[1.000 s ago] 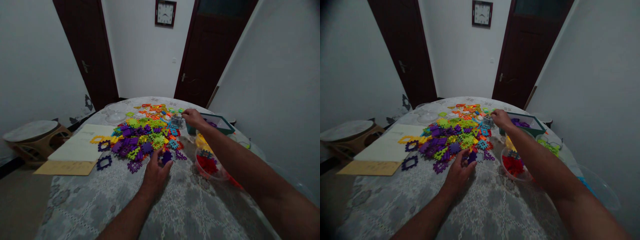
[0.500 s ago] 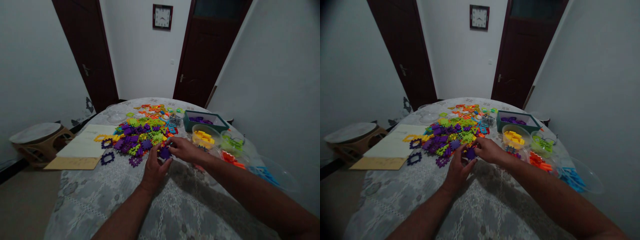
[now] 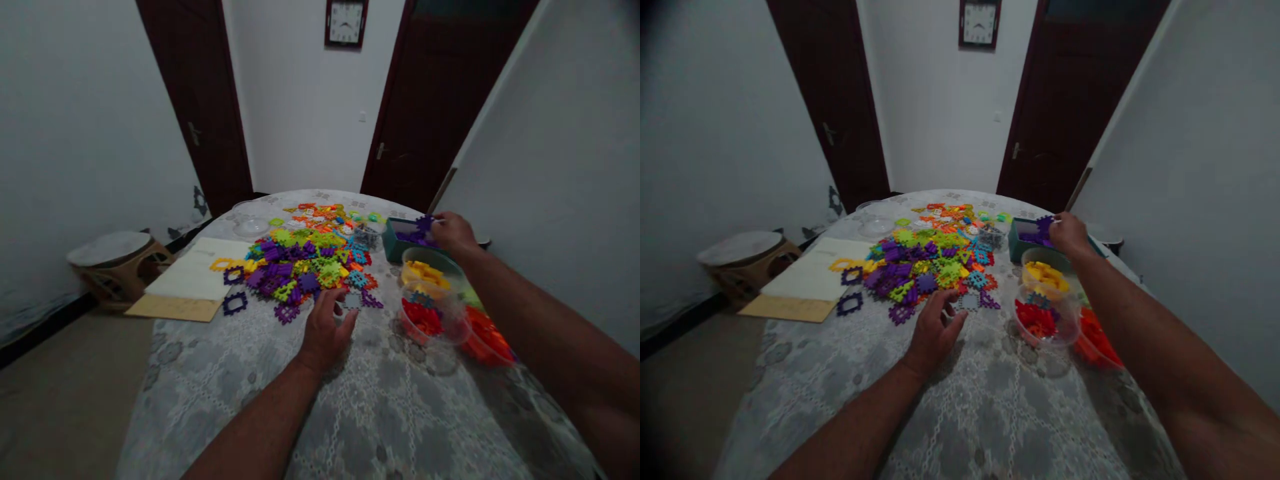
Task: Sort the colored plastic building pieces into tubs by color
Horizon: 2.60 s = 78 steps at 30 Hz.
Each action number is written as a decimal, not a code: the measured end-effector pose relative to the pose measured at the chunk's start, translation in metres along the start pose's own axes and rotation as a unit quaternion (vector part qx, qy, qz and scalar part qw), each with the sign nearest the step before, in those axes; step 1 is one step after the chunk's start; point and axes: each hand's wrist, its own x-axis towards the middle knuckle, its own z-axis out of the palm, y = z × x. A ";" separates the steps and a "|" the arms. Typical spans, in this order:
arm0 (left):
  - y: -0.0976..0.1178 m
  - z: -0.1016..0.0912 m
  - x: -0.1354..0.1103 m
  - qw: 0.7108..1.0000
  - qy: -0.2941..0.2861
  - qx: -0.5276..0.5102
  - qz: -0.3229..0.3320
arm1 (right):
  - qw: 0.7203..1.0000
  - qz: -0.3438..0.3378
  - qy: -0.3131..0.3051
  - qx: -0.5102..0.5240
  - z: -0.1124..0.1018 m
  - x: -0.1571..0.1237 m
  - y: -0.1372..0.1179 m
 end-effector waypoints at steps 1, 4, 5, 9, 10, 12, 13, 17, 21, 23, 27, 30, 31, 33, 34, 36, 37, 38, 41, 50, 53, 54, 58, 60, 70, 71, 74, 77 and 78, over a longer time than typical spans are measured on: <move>0.000 0.000 0.000 1.000 0.004 0.001 0.000 | 1.000 -0.007 0.017 -0.024 -0.001 -0.001 -0.001; 0.002 0.000 -0.001 1.000 0.019 0.009 -0.007 | 0.995 -0.094 0.001 -0.045 0.000 -0.030 -0.019; 0.002 0.000 -0.001 1.000 0.023 0.013 -0.009 | 0.990 -0.137 -0.015 -0.030 0.001 -0.047 -0.029; 0.001 0.001 -0.003 0.998 0.046 0.034 -0.013 | 0.956 -0.271 -0.083 0.075 0.019 -0.141 -0.072; 0.000 0.000 -0.002 0.998 0.057 0.039 -0.009 | 0.945 -0.297 -0.102 0.095 0.029 -0.164 -0.080; 0.000 -0.006 0.001 0.994 0.089 0.058 -0.003 | 0.934 -0.325 -0.103 0.107 0.054 -0.202 -0.088; 0.000 -0.011 0.003 0.991 0.109 0.073 -0.005 | 0.940 -0.315 -0.091 0.097 0.068 -0.216 -0.089; -0.002 -0.048 0.020 0.962 0.206 0.169 -0.063 | 0.974 -0.221 -0.042 0.000 0.115 -0.237 -0.080; -0.021 -0.086 0.036 0.919 0.213 0.304 -0.134 | 0.986 -0.157 -0.037 -0.050 0.133 -0.232 -0.069; -0.034 -0.095 0.039 0.890 0.175 0.383 -0.174 | 0.987 -0.141 -0.043 -0.061 0.136 -0.228 -0.070; -0.054 -0.093 0.041 0.850 0.108 0.473 -0.203 | 0.989 -0.134 -0.043 -0.054 0.143 -0.218 -0.076; -0.058 -0.084 0.042 0.841 0.091 0.489 -0.212 | 0.990 -0.126 -0.052 -0.033 0.150 -0.209 -0.083; -0.058 -0.081 0.043 0.840 0.091 0.490 -0.214 | 0.991 -0.122 -0.053 -0.028 0.153 -0.206 -0.086; -0.056 -0.074 0.043 0.842 0.093 0.489 -0.209 | 0.991 -0.123 -0.051 -0.016 0.156 -0.202 -0.090; -0.054 -0.071 0.043 0.845 0.093 0.486 -0.204 | 0.990 -0.131 -0.051 -0.010 0.158 -0.201 -0.091; -0.051 -0.065 0.041 0.853 0.089 0.478 -0.189 | 0.987 -0.151 -0.052 0.006 0.159 -0.201 -0.093; -0.049 -0.062 0.040 0.857 0.088 0.474 -0.183 | 0.985 -0.160 -0.054 0.015 0.159 -0.201 -0.093; -0.047 -0.059 0.038 0.859 0.088 0.471 -0.179 | 0.984 -0.167 -0.055 0.025 0.159 -0.201 -0.092; -0.042 -0.052 0.035 0.861 0.093 0.464 -0.187 | 0.982 -0.170 -0.059 0.052 0.157 -0.203 -0.091; -0.027 -0.027 0.033 0.868 0.070 0.440 -0.220 | 0.979 -0.173 -0.068 0.079 0.144 -0.220 -0.096; -0.022 -0.021 0.034 0.873 0.065 0.428 -0.225 | 0.980 -0.167 -0.065 0.082 0.141 -0.223 -0.098; -0.022 -0.020 0.034 0.875 0.064 0.422 -0.228 | 0.980 -0.166 -0.064 0.085 0.140 -0.223 -0.098; -0.018 -0.017 0.035 0.895 0.053 0.381 -0.227 | 0.980 -0.161 -0.064 0.103 0.142 -0.221 -0.098; -0.016 -0.013 0.035 0.905 0.055 0.357 -0.226 | 0.978 -0.155 -0.061 0.125 0.145 -0.220 -0.097; -0.015 0.000 0.043 0.953 0.110 0.173 -0.224 | 0.951 -0.125 -0.064 0.276 0.145 -0.212 -0.094; -0.016 0.000 0.044 0.955 0.115 0.140 -0.233 | 0.947 -0.121 -0.065 0.290 0.143 -0.212 -0.096; -0.017 0.001 0.047 0.959 0.112 0.061 -0.255 | 0.934 -0.105 -0.069 0.334 0.140 -0.215 -0.101; -0.017 0.002 0.046 0.961 0.097 0.020 -0.257 | 0.918 -0.071 -0.074 0.383 0.139 -0.217 -0.104; -0.017 0.002 0.046 0.963 0.094 0.016 -0.250 | 0.912 -0.055 -0.075 0.399 0.139 -0.218 -0.104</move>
